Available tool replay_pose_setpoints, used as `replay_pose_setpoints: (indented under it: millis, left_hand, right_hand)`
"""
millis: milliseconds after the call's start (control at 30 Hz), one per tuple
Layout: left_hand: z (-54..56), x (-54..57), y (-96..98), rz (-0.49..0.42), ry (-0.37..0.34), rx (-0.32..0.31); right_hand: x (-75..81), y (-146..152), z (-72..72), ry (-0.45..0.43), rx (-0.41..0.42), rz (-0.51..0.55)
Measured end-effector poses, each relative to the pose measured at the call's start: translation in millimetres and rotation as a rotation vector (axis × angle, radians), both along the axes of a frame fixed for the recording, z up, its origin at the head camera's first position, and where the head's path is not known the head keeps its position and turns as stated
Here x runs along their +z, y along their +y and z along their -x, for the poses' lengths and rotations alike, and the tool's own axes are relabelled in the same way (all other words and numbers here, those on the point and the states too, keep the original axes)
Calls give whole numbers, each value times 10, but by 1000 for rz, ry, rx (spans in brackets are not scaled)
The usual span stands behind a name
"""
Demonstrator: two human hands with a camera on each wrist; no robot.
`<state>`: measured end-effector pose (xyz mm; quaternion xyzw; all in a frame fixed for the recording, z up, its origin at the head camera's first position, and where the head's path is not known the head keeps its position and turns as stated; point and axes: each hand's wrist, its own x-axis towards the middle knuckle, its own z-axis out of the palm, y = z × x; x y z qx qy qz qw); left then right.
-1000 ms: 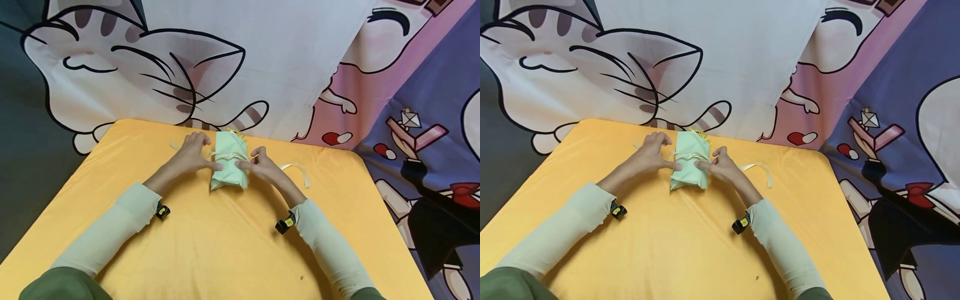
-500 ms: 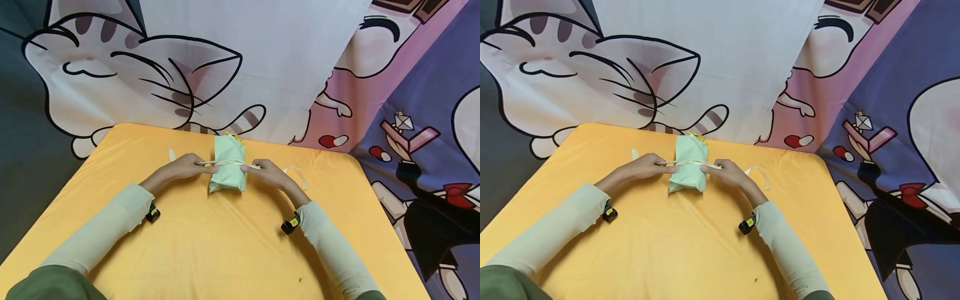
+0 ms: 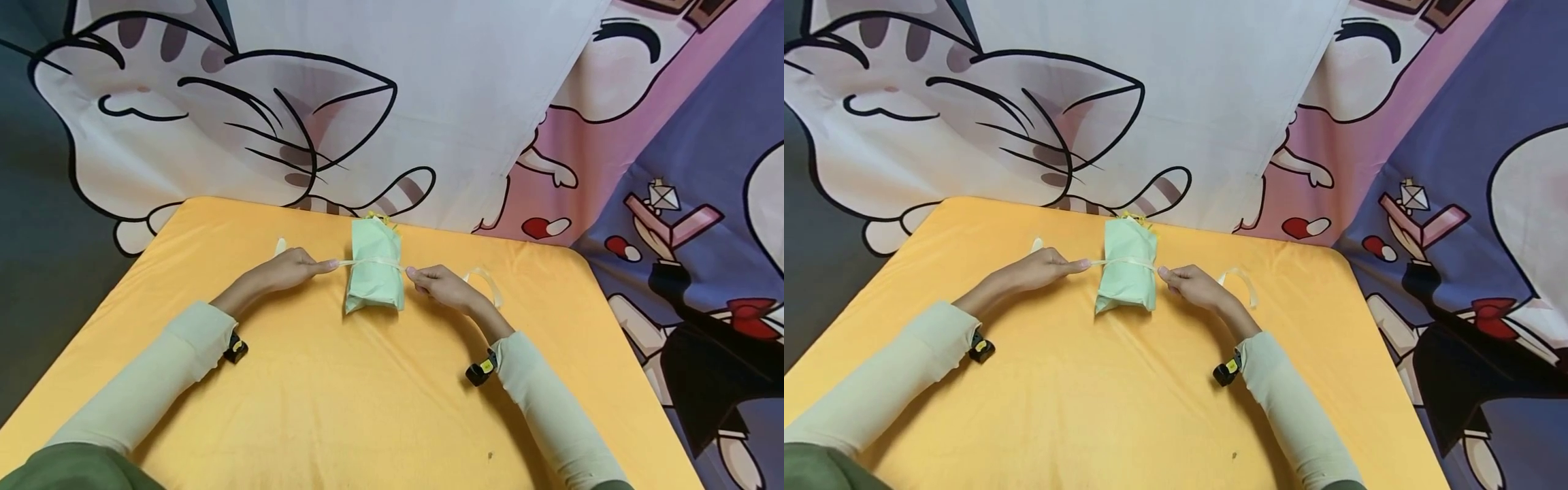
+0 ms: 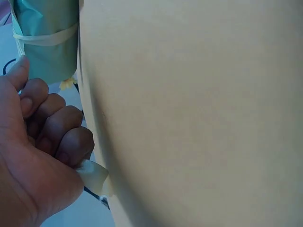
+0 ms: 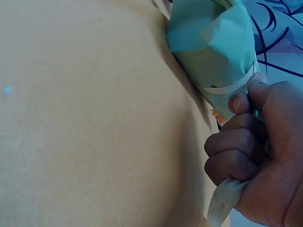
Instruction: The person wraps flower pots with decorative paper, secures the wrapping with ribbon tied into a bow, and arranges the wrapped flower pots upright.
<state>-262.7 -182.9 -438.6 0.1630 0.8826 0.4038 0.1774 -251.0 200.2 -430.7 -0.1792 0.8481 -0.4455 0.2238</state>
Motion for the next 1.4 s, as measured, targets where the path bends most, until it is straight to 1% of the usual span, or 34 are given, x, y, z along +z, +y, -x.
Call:
replay_pose_setpoints:
  millis: [167, 267, 367, 433, 533, 600, 633, 700, 800, 833, 900, 967, 1033, 1133, 1167, 1200, 1267, 1300, 1367, 1400]
  left_hand:
    - [-16, -9, 1, -37, 5, -10]
    - [-28, -22, 57, -43, -12, -17]
    - [-26, -40, 127, -3, -5, -18]
    - [-12, -46, 170, 30, 24, -28]
    - [-2, -31, 204, 67, 70, -40]
    - [0, -15, 213, 90, 85, -53]
    - [-3, -2, 216, 96, 81, -61]
    - [-11, 24, 218, 111, 70, -72]
    - [-20, 82, 224, 139, 60, -89]
    - [-22, 102, 226, 145, 63, -94]
    - [-27, 141, 230, 149, 78, -82]
    - [-24, 169, 243, 99, 58, -62]
    - [-18, 183, 264, 6, 24, -38]
    - [-25, 188, 319, -193, -82, 26]
    - [-34, 190, 345, -259, -107, 55]
    - [-48, 195, 376, -316, -116, 84]
    - [-81, 198, 447, -427, -105, 139]
    - [-99, 202, 488, -474, -84, 158]
    - [-135, 219, 566, -544, -25, 177]
    - [-152, 229, 601, -567, 10, 174]
  right_hand:
    - [4, 28, -12, 28, -12, -14]
    - [-18, 65, -22, 50, -22, -40]
    - [-41, 97, -29, 86, -28, -74]
    - [-41, 109, -26, 107, -32, -92]
    - [-3, 103, -9, 122, -35, -121]
    - [39, 94, 3, 128, -35, -156]
    - [66, 81, 9, 130, -41, -163]
    - [137, 34, 5, 155, -62, -159]
    - [235, -98, -25, 209, -90, -98]
    - [254, -156, -43, 226, -91, -72]
    - [264, -263, -86, 256, -92, -49]
    - [262, -347, -119, 261, -86, -50]
    - [259, -397, -138, 269, -92, -67]
    - [283, -427, -145, 269, -98, -84]
    - [295, -433, -150, 268, -95, -89]
    - [306, -439, -154, 266, -92, -95]
    - [325, -451, -160, 261, -85, -106]
    - [335, -457, -163, 258, -84, -114]
    - [356, -475, -162, 262, -82, -133]
    - [366, -484, -160, 265, -80, -144]
